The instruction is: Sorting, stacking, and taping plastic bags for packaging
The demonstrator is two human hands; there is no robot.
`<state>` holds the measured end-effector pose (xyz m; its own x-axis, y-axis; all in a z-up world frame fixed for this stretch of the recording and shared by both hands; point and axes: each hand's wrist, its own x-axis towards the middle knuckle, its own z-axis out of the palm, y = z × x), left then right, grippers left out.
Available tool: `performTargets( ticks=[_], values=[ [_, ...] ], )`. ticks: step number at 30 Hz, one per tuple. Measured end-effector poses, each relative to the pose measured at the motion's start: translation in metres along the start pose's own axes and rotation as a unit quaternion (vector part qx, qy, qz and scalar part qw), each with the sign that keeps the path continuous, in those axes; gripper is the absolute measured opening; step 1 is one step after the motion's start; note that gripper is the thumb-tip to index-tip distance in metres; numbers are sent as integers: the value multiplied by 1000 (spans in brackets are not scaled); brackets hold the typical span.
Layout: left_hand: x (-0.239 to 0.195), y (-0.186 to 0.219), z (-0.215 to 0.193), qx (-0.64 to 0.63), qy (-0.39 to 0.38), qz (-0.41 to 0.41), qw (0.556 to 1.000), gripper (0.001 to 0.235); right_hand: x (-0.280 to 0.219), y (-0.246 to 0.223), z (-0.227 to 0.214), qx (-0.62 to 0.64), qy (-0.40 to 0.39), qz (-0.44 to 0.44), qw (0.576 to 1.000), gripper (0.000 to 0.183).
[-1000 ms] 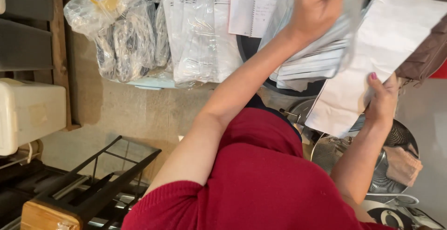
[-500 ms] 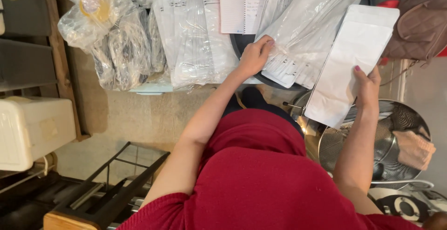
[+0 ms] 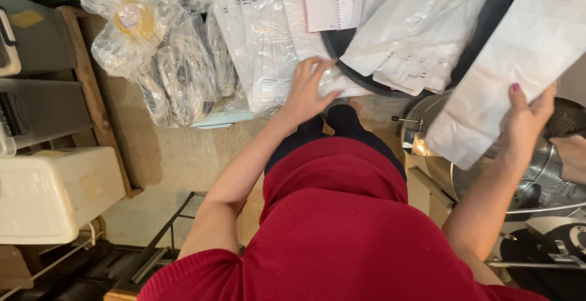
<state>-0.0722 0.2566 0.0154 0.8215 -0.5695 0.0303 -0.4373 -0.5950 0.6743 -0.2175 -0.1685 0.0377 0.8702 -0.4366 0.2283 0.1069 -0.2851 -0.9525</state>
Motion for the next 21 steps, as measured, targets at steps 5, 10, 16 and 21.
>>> performTargets(
  ticks=[5, 10, 16, 21],
  values=[
    [-67, -90, -7, 214, -9, 14, 977, 59, -23, -45, 11, 16, -29, -3, 999, 51],
    [-64, -109, -22, 226, 34, 140, 964, 15, -55, -21, 29, 102, 6, 160, 982, 55],
    [-40, -87, -66, -195, -23, -153, 968, 22, -80, -6, 101, 114, -196, 292, 929, 55],
    [-20, -117, -57, -474, -64, -242, 844, 9, -59, -45, 210, 17, -424, 322, 847, 44]
  ],
)
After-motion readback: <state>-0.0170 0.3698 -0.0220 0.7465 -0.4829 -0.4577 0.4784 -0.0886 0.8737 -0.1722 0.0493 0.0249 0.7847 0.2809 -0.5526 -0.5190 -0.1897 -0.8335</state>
